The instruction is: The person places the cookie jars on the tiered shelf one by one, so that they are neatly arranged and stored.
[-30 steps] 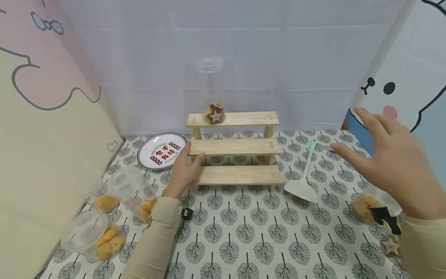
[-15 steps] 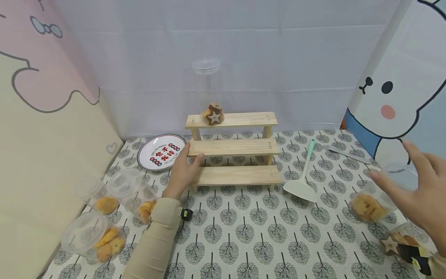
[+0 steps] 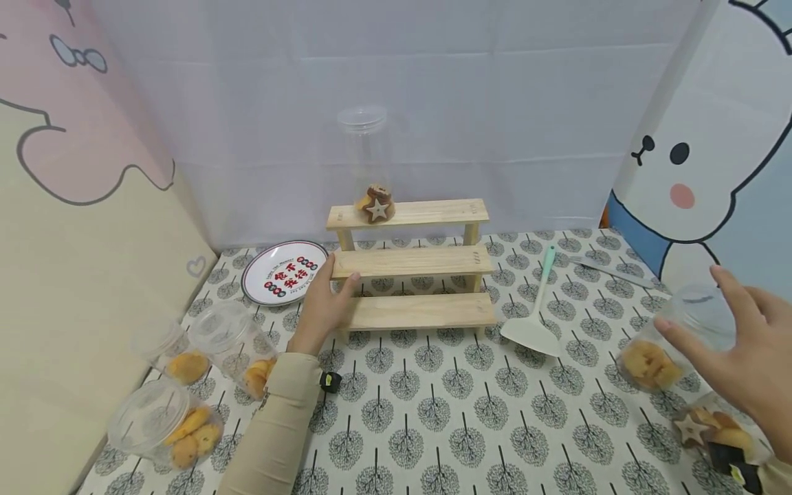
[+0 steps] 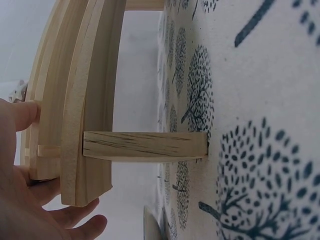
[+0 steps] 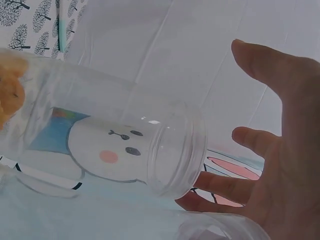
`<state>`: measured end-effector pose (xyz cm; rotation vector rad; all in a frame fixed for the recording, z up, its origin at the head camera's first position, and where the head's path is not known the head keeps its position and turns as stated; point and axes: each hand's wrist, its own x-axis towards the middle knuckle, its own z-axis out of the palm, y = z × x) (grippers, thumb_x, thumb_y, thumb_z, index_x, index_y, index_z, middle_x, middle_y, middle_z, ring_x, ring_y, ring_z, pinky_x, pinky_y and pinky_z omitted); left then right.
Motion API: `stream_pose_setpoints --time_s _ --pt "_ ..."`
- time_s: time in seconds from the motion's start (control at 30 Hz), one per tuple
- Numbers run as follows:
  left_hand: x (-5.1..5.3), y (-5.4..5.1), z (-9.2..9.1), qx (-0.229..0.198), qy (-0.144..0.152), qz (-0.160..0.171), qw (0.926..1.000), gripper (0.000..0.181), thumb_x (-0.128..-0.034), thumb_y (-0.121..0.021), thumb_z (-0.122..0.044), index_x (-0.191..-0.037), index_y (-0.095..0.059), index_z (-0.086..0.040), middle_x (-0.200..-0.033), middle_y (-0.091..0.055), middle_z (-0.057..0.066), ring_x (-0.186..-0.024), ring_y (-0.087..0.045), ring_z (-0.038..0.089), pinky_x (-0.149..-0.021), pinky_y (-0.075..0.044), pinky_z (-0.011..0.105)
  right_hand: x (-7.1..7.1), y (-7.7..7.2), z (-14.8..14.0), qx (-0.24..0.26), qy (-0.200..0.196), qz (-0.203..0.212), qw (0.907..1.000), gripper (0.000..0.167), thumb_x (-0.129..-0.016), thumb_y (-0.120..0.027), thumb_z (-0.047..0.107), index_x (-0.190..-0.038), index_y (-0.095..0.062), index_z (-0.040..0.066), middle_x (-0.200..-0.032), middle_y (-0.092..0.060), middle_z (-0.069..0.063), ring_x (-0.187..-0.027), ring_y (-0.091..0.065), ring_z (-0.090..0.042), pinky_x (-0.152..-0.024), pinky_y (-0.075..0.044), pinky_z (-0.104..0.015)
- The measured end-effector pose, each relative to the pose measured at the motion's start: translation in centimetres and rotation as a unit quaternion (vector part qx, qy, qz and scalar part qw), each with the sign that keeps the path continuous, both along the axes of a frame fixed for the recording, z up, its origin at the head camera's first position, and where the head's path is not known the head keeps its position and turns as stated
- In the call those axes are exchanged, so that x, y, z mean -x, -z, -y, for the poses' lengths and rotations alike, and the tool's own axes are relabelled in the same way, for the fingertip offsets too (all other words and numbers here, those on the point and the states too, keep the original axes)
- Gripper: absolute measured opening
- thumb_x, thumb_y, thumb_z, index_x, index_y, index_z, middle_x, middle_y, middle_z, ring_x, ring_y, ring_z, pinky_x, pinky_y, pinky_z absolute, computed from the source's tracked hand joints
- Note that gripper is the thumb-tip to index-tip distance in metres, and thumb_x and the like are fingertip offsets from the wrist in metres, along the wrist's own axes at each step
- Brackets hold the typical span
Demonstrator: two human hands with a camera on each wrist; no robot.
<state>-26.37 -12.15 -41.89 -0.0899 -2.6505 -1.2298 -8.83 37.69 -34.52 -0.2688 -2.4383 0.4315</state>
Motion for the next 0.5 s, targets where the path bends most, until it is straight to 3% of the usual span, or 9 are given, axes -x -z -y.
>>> stream_pose_setpoints --time_s 0.2,0.5 --pt "-0.1 -0.2 0.0 0.003 -0.006 0.009 0.9999 0.083 -0.0974 -0.052 -0.058 -0.161 -0.018 -0.015 -0.164 -0.025 0.011 -0.15 -0.024 0.029 -0.123 -0.022 0.045 0.2 0.3 -0.3 -0.017 -0.002 0.012 0.9998 0.108 -0.082 -0.03 0.088 -0.16 -0.021 0.013 -0.164 -0.019 -0.02 -0.148 -0.017 -0.047 -0.117 -0.012 -0.069" --pt "0.0 -0.1 0.0 0.003 -0.002 0.009 1.0 0.084 -0.0972 -0.052 -0.059 -0.16 -0.018 -0.015 -0.164 -0.024 0.01 -0.15 -0.024 0.028 -0.123 -0.021 0.044 0.4 1.1 -1.3 -0.035 0.006 0.048 0.9982 0.111 -0.082 -0.03 0.088 -0.159 -0.018 0.008 -0.162 -0.016 -0.026 -0.145 -0.017 -0.052 -0.114 -0.014 -0.072"
